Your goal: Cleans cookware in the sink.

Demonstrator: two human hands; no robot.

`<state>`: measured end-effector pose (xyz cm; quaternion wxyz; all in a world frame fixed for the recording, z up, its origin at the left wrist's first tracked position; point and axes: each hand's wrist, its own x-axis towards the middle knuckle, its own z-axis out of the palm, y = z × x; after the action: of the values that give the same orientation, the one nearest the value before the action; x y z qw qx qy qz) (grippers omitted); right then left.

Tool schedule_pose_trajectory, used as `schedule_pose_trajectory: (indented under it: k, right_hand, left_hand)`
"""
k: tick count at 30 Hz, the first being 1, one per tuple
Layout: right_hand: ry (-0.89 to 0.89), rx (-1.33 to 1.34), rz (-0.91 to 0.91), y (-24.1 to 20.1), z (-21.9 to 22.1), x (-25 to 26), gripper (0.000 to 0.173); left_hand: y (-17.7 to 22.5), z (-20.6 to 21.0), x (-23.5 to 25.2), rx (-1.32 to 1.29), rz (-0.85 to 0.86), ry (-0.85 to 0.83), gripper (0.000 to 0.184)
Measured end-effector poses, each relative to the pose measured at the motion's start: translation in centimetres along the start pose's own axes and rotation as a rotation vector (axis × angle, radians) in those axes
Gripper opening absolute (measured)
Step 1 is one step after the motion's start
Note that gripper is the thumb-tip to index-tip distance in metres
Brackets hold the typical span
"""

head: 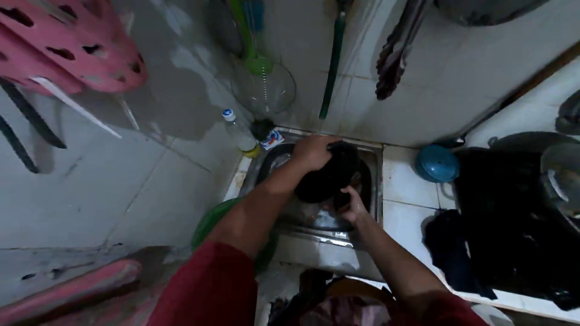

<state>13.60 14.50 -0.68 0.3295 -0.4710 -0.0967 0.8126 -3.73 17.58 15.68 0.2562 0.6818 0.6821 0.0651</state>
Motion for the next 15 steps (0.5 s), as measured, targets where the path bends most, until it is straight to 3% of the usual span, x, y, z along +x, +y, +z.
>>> schedule_pose_trajectory:
  k: [9, 15]
  right_hand:
    - [-0.143, 0.052, -0.093, 3.0, 4.4, -1.7, 0.026]
    - [-0.311, 0.002, -0.19, 3.1, 4.4, -3.7, 0.021]
  left_hand:
    - [2.0, -1.3, -7.1, 0.173, 0.148, 0.097, 0.057]
    - [1.0, -2.7, -11.6, -0.018, 0.007, 0.126, 0.059]
